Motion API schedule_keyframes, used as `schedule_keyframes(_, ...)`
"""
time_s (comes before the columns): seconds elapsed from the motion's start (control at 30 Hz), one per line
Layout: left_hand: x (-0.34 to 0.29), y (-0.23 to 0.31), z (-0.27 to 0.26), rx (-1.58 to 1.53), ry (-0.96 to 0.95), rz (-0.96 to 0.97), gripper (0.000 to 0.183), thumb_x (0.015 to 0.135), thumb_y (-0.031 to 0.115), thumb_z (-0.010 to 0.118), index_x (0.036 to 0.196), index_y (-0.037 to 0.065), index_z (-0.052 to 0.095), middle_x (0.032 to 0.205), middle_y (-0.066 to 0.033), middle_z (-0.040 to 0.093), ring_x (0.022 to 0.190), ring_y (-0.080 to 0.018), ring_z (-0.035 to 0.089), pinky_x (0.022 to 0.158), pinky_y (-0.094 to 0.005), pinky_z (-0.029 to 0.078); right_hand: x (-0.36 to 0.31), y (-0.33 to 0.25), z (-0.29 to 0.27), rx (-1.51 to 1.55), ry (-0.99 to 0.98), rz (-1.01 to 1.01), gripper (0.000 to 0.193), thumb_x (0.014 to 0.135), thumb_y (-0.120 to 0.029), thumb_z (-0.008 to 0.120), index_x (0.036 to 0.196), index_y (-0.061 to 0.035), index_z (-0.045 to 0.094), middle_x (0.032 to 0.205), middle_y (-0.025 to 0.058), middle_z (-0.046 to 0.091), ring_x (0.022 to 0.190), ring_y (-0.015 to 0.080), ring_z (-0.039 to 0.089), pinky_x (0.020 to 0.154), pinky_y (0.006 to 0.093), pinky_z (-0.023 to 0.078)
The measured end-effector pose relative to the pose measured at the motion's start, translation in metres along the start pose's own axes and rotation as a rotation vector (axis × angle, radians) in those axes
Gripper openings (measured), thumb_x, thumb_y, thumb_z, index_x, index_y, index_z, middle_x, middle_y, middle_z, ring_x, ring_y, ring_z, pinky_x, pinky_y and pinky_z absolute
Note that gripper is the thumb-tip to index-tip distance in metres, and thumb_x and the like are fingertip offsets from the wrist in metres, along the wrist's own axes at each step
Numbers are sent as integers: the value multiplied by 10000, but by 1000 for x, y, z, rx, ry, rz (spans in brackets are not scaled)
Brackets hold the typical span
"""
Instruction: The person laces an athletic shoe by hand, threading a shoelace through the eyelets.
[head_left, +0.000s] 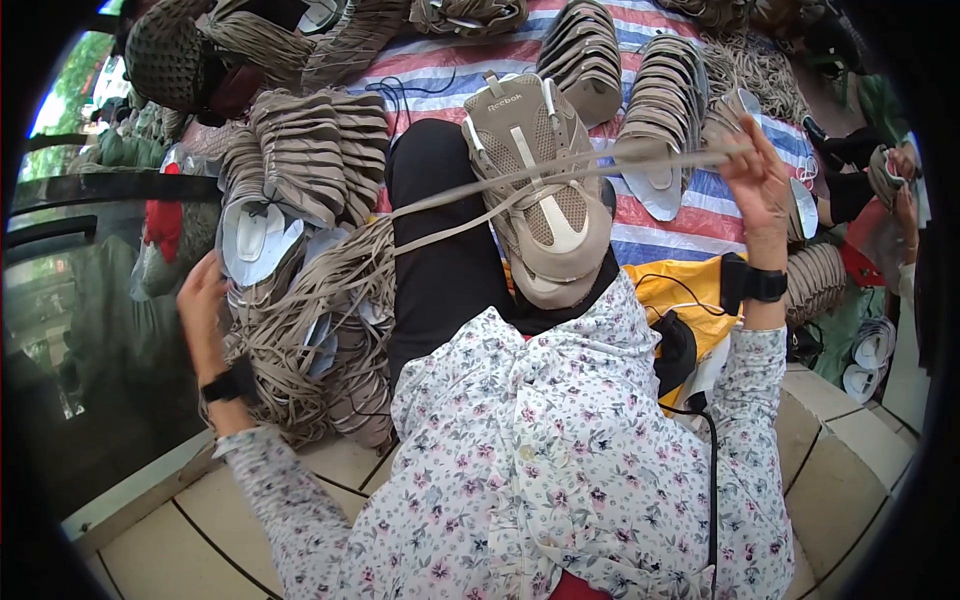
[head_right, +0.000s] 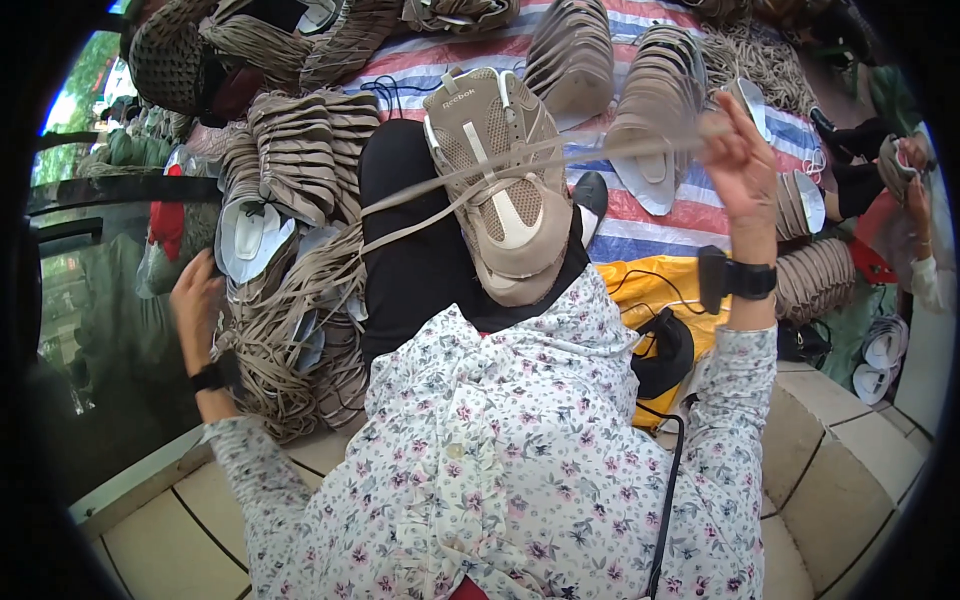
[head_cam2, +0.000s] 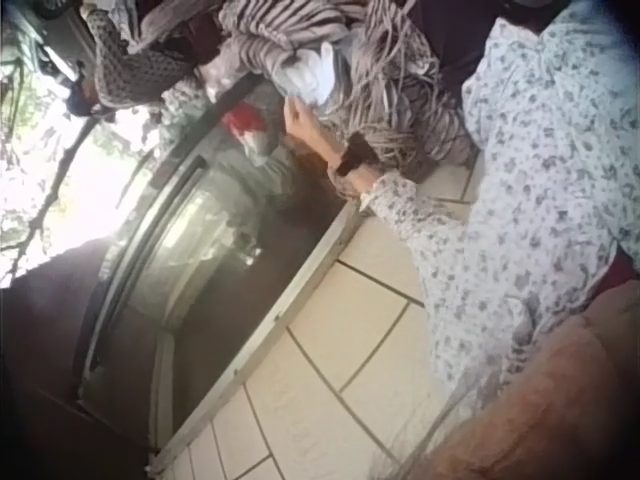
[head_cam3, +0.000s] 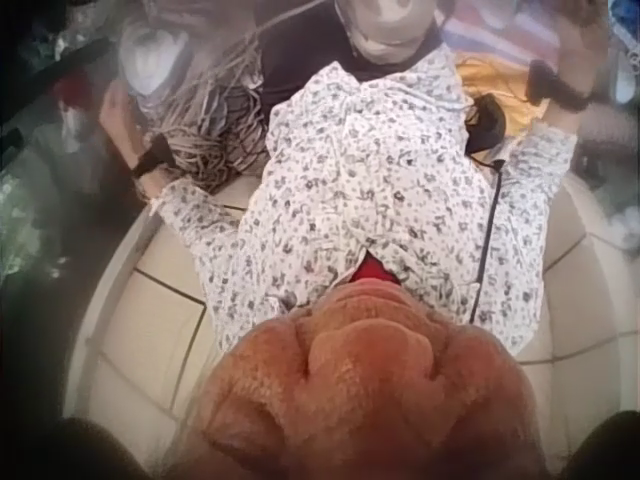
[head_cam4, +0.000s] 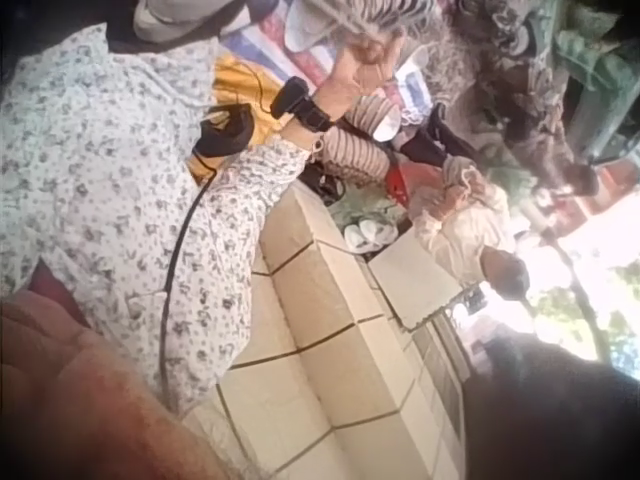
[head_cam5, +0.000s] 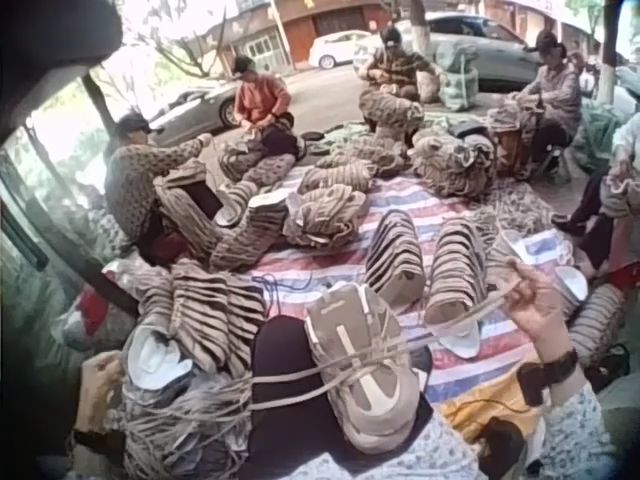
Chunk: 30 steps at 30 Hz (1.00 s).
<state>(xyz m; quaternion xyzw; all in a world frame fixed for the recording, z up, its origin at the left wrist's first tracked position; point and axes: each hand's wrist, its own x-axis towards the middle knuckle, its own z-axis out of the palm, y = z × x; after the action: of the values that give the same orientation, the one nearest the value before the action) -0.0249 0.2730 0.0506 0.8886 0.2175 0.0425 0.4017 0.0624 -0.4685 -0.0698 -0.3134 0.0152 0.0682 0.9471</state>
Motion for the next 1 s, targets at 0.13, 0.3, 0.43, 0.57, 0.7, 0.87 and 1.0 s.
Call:
schedule_keyframes(0.13, -23, 102, 175, -215, -512, 275, 324, 966, 163, 601, 1245, 4, 645, 1111, -65, 683, 740, -98, 651, 691, -232, 520, -64, -21, -147, -89, 288, 84, 221, 986, -193, 604, 1167, -66, 622, 794, -18, 625, 840, 135, 603, 765, 316, 459)
schedule_keyframes(0.3, -63, 156, 252, -69, -698, 376, 258, 971, 114, 584, 1155, -49, 661, 876, -70, 688, 601, -88, 638, 536, -207, 491, -159, 20, -188, -561, 1014, 211, 236, 937, -237, 637, 1143, -121, 633, 1000, -23, 635, 849, 126, 601, 750, 308, 465)
schedule_keyframes(0.43, -59, 151, 253, 29, -918, 274, 241, 986, 130, 570, 1085, -63, 675, 766, -44, 666, 560, -76, 608, 525, -216, 484, -156, 70, -160, -665, 902, 313, 201, 950, -225, 643, 1128, -133, 665, 901, -37, 663, 780, 88, 626, 671, 260, 474)
schedule_keyframes(0.57, -46, 153, 239, -18, -966, 191, 244, 1000, 156, 570, 982, -45, 707, 717, -10, 630, 537, -50, 560, 497, -183, 425, -99, 87, -118, -793, 642, 245, 161, 937, -163, 642, 1056, -68, 695, 857, -16, 662, 755, 79, 624, 665, 229, 492)
schedule_keyframes(0.7, -45, 191, 191, 64, -1063, 214, 253, 962, 206, 597, 899, -13, 708, 650, -5, 596, 574, -50, 561, 503, -225, 433, -34, 70, -20, -994, 376, 54, 152, 934, -104, 615, 1034, -27, 699, 809, -6, 652, 688, 75, 612, 630, 227, 508)
schedule_keyframes(0.87, -72, 230, 116, 100, -1011, 424, 168, 921, 121, 635, 886, -12, 731, 724, -36, 638, 609, -77, 587, 538, -232, 440, 31, 96, 159, -1051, -313, -48, 151, 881, -114, 655, 999, -48, 722, 920, 56, 696, 859, 136, 641, 790, 297, 524)
schedule_keyframes(1.0, -75, 234, 118, -185, -940, 355, 127, 927, 70, 649, 920, -26, 731, 729, -13, 622, 636, -58, 579, 552, -200, 430, 50, 148, 239, -693, -926, 75, 322, 932, -182, 646, 1210, -18, 647, 1091, 36, 670, 1008, 100, 589, 882, 270, 480)
